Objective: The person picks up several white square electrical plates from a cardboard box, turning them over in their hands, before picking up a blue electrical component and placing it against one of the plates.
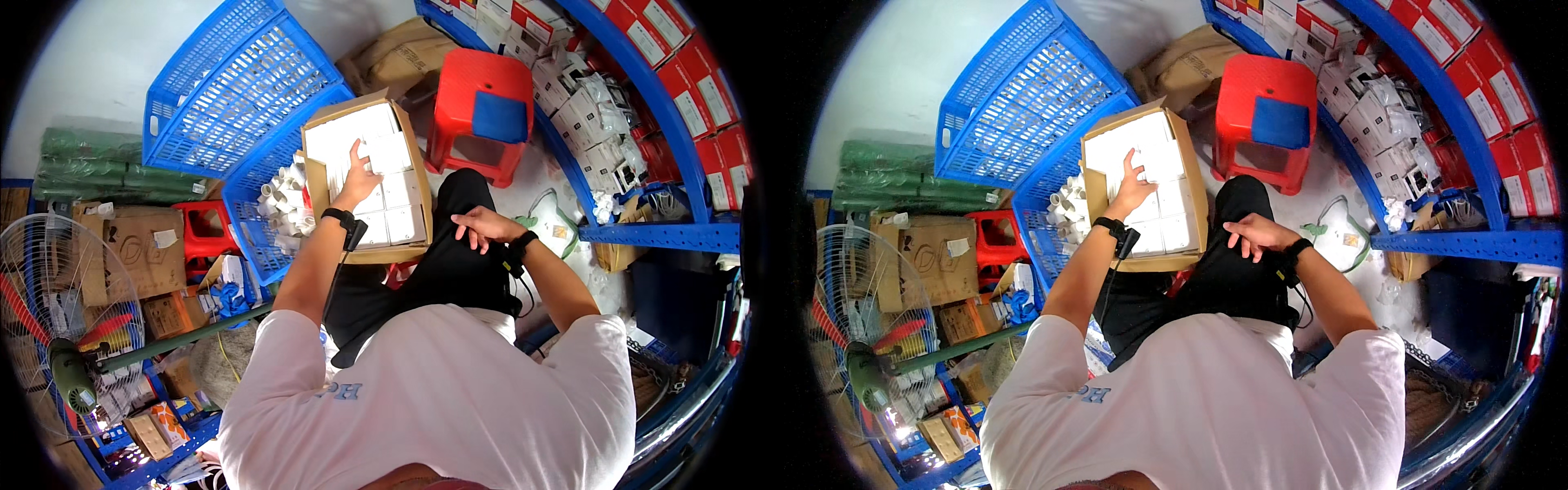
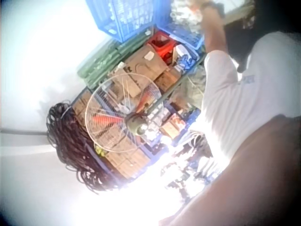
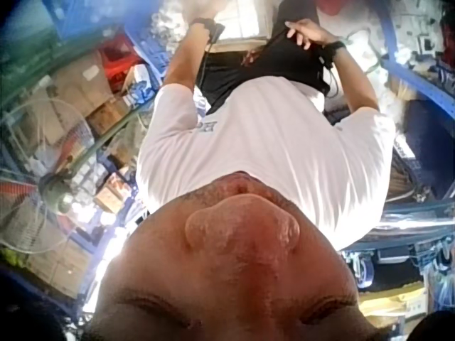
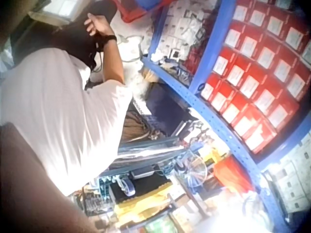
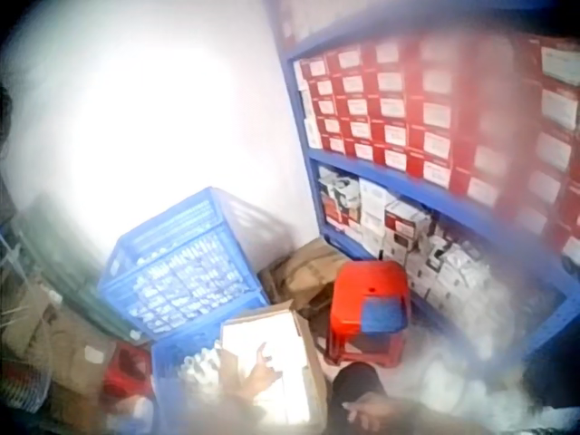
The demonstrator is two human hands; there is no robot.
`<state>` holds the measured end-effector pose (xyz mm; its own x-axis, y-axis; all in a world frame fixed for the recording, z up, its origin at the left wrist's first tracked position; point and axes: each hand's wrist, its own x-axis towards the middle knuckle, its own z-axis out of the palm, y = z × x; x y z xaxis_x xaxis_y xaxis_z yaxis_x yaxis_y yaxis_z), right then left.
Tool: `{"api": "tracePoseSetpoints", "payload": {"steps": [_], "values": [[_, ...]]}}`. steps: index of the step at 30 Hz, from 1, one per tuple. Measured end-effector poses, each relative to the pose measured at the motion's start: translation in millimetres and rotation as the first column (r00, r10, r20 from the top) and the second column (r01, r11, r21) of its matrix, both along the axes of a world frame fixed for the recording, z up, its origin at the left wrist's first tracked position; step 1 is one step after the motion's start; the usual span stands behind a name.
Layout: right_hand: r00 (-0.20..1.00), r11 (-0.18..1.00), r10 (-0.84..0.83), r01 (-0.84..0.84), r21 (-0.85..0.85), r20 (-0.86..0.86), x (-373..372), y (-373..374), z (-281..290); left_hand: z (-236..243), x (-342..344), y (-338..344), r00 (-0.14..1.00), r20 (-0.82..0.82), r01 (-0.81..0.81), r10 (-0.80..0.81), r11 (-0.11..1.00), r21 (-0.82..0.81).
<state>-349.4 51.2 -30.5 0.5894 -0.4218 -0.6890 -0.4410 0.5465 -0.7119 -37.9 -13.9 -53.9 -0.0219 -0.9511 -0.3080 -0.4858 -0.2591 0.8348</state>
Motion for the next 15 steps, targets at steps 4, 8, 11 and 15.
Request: {"api": "tracePoseSetpoints", "payload": {"steps": [4,8,11,15], "values": [[1.0,1.0,0.002,-0.002,0.004,-0.003,0,-1,3,-6,1,1,0.994,-0.11,-0.003,0.0,1.0,-0.024],[1.0,1.0,-0.002,0.002,0.006,-0.004,-1,-1,1,-3,5,6,0.994,0.094,-0.037,0.053,0.986,-0.163],[1.0,1.0,-0.007,0.007,0.012,-0.014,-2,1,2,5,3,21,0.988,0.105,-0.097,0.113,0.984,-0.15],[1.0,0.999,0.022,-0.022,0.023,-0.021,1,-3,3,8,1,46,0.956,0.212,0.204,-0.203,0.979,0.015]]}}
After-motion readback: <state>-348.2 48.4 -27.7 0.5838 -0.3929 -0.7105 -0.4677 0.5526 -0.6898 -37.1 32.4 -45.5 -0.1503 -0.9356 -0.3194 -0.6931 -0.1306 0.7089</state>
